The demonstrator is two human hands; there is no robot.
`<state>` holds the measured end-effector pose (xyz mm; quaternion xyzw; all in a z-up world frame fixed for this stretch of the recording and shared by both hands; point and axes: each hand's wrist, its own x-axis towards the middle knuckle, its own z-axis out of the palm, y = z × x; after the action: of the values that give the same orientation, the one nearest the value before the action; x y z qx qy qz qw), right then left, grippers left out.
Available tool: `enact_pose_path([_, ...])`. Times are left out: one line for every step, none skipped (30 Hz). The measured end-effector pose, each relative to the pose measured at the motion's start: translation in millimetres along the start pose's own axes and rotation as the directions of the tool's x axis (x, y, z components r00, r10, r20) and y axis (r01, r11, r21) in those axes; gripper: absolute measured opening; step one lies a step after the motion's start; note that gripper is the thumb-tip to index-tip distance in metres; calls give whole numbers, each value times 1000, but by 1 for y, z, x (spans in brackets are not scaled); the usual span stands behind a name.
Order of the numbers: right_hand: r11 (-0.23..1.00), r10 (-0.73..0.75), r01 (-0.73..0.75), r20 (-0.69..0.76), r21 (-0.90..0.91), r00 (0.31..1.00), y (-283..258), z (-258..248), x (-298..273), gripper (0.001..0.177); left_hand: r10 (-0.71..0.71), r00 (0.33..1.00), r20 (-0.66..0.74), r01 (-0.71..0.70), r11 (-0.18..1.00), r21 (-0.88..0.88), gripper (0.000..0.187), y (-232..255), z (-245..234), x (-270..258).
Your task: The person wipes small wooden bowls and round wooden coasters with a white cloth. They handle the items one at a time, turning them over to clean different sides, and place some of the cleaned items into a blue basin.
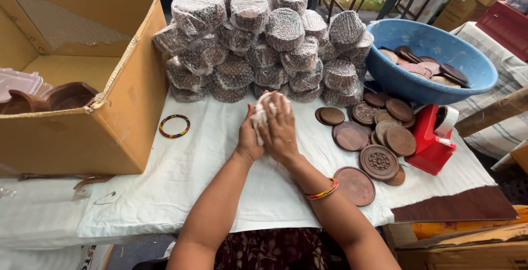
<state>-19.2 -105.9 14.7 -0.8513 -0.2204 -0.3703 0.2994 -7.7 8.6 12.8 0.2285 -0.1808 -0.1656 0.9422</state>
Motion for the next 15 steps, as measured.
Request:
enact_pose_path([979,-96,112,101,-169,990,-9,-2,0,61,1,1000,-2,-1,999,-51,63,-1,-3,1])
enact_pose_path([979,-96,112,100,-168,990,-11,-4,0,61,1,1000,-2,-1,999,-50,63,-7,-15,3])
enact_pose_path([971,-144,155,73,-182,987,-12,-6,1,60,-12,1000,-10,12,999,-34,60,-15,-25,6])
enact_pose_path([960,-191,197,46,-197,980,-13,-8,2,60,-25,1000,-18,24,1000,-18,57,-23,-37,9])
enact_pose_path([956,-195,202,55,-211,979,-8,-12,3,60,-24,1000,-9,24,999,-33,57,-30,-44,14])
enact_pose_path([978,-137,131,-28,-160,990,-3,-16,3,51,-62,998,-32,64,997,39,52,-37,-53,19])
enact_pose_path([992,-72,62,-101,-107,992,2,-21,1,43,-101,993,-58,107,989,102,47,-48,-61,22])
enact_pose_path([990,-76,65,-87,-125,993,14,-22,1,43,-103,993,-51,107,991,80,47,-49,-57,22])
enact_pose_path([996,35,-43,-100,-75,994,24,-21,1,35,-146,988,-54,152,976,156,45,-48,-54,20])
enact_pose_path([988,147,-150,-108,-25,983,35,-21,2,27,-187,981,-58,196,953,230,44,-46,-52,18])
enact_pose_path([988,147,-150,-101,-29,984,37,-21,4,27,-187,981,-60,196,955,223,44,-37,-35,13])
enact_pose_path([962,245,-222,-147,160,958,39,-21,7,25,-195,980,-47,200,946,254,43,-28,-17,9])
enact_pose_path([894,352,-274,-175,354,920,39,-18,10,25,-203,978,-37,205,934,293,42,-14,-1,4])
enact_pose_path([891,355,-277,-172,359,919,42,-17,9,25,-203,978,-43,207,933,295,42,-14,2,2])
enact_pose_path([904,331,-234,-239,357,913,45,-15,9,27,-169,985,-42,175,947,268,40,-12,5,2])
